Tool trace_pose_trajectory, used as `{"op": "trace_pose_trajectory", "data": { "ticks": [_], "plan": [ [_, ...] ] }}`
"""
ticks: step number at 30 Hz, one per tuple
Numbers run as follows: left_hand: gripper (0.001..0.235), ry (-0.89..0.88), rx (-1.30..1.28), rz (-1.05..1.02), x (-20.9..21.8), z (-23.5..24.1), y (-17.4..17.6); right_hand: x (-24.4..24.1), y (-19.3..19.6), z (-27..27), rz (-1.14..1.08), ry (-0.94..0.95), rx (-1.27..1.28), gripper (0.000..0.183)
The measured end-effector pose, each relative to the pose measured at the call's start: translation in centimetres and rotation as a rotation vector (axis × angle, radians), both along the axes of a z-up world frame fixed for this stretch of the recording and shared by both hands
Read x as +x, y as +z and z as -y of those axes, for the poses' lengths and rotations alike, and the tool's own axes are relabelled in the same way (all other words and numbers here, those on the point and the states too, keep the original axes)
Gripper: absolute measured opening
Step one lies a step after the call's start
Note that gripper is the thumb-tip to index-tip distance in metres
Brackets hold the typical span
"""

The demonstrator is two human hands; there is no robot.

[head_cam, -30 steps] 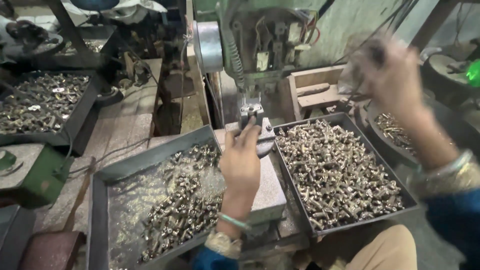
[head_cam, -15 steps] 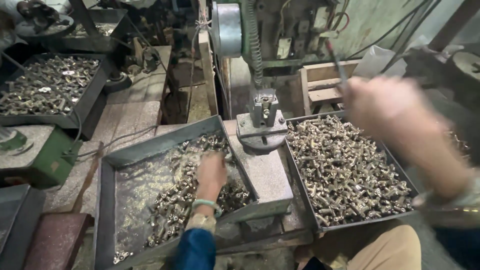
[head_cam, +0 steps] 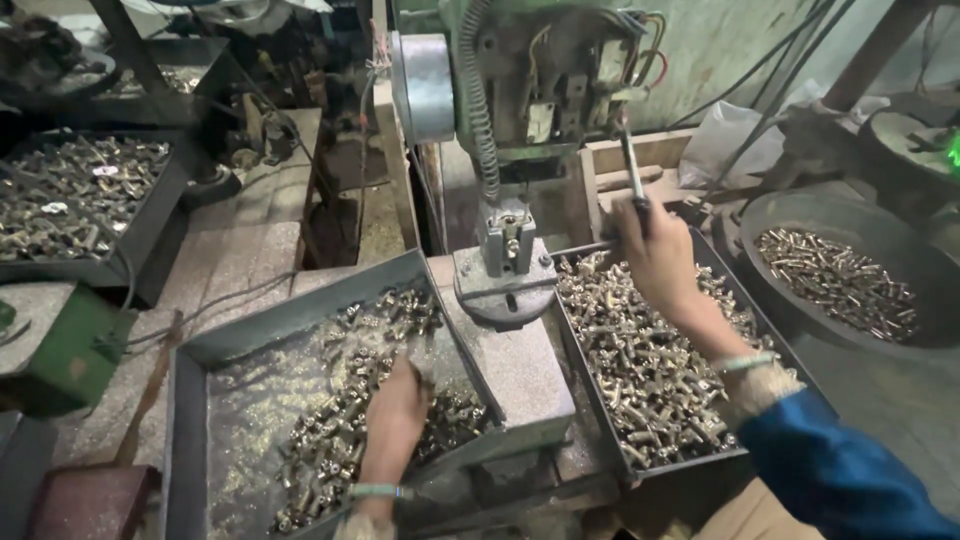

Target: Operating a manual vertical press to process small brass-colored metal components.

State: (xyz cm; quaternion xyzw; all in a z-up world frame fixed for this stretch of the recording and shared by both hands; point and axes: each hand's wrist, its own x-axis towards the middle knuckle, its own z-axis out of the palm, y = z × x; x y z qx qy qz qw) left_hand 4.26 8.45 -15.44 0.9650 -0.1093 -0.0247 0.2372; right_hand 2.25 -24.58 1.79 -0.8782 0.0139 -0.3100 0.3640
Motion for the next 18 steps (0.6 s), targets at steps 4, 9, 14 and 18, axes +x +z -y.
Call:
{"op": "trace_pose_trajectory", "data": {
  "ticks": [4, 9, 14, 18],
  "plan": [
    [0.035, 0.071, -0.179, 0.235, -2.2, -1.4, -3.0, -2.0, -1.1, -3.3, 0.182, 0.142, -0.152, 0.029],
    [0.021, 0.109, -0.181, 0.252, -2.4, -1.4, -2.7, -1.0, 1.4, -7.3, -0.091, 0.014, -0.716, 0.032],
    [0.021, 0.103, -0.274, 0.375, -3.4, -1.4, -0.9, -3.6, 3.1, -6.3, 0.290, 0.224, -0.316, 0.024],
    [0.024, 0.073, -0.307, 0.432, -3.6, -1.6, -0.8, -5.2, 2.7, 1.0, 0.250, 0.071, -0.242, 0.024]
  ]
}}
